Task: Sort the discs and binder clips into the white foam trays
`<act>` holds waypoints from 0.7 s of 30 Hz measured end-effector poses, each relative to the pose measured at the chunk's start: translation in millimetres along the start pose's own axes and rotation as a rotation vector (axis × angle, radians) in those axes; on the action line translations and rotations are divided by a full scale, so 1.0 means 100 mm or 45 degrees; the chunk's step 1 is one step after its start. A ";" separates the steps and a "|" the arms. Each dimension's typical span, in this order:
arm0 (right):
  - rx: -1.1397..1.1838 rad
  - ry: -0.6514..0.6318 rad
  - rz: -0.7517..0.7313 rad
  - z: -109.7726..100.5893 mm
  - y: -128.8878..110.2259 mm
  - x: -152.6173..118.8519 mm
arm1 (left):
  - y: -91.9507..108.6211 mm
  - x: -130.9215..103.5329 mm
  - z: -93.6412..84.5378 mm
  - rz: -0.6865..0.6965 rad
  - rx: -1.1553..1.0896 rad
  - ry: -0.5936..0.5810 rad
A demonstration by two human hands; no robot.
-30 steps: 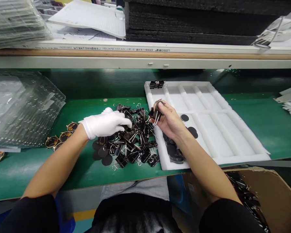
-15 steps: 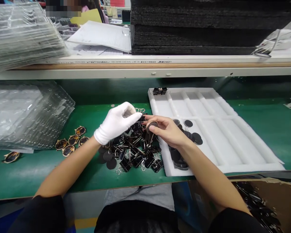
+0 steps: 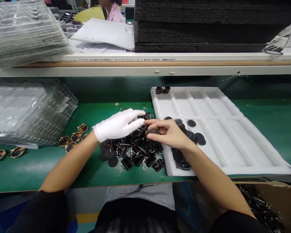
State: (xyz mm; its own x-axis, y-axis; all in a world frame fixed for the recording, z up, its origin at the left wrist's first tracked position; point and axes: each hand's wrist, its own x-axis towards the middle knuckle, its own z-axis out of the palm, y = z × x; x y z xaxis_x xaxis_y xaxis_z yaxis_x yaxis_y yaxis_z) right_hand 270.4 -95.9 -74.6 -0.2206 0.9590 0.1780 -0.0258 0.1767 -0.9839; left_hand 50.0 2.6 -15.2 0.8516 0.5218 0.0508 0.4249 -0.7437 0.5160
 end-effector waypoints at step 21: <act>-0.190 0.083 -0.020 -0.16 -0.03 -0.02 | -0.06 0.02 0.06 0.021 0.141 0.142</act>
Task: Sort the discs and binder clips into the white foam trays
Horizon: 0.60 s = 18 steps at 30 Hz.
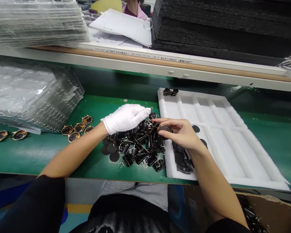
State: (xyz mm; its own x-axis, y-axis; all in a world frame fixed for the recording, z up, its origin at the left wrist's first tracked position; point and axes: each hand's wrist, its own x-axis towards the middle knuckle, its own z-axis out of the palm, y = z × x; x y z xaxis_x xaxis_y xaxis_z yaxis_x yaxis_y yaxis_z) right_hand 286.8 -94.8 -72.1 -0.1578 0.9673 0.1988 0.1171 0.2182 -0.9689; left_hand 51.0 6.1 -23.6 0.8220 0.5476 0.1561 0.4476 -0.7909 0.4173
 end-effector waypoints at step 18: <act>0.266 0.228 0.126 -0.01 -0.02 0.03 | 0.06 -0.01 -0.04 -0.113 -0.223 0.056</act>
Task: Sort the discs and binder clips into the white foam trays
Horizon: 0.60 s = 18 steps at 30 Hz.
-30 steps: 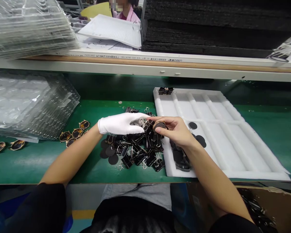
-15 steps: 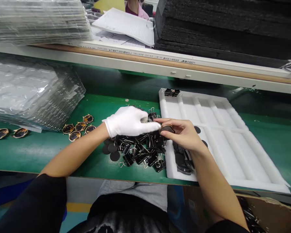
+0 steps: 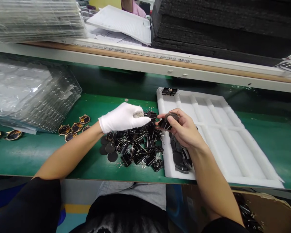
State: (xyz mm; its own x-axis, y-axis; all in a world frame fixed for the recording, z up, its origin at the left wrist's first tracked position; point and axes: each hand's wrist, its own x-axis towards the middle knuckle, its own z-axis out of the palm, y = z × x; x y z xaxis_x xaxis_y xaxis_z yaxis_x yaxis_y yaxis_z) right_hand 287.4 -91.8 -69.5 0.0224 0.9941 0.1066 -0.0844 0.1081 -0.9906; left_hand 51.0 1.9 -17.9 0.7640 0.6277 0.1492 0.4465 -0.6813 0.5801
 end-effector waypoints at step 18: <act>-0.747 -0.373 -0.219 -0.17 -0.11 -0.03 | 0.06 -0.03 0.09 0.318 0.025 -0.015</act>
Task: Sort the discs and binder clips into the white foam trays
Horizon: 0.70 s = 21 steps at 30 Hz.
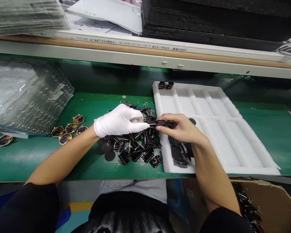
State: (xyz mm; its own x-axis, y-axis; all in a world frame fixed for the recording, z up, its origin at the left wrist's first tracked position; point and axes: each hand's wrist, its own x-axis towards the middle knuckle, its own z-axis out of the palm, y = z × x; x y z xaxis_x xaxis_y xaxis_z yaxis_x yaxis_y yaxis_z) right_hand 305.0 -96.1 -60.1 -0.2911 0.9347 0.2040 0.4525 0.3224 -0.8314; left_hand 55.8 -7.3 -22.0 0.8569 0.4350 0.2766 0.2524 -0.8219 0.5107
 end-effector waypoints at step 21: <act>-1.226 0.680 -0.706 0.16 0.13 -0.01 | 0.07 0.05 0.08 -0.483 -0.572 -0.075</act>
State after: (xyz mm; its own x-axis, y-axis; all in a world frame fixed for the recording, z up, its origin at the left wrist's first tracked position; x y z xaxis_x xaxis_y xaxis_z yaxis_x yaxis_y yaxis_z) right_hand 297.9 -95.0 -79.5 -0.3628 0.5075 0.7816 0.8800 0.4624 0.1082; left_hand 65.6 -13.9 -24.0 0.7706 0.6365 -0.0320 0.3423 -0.3711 0.8632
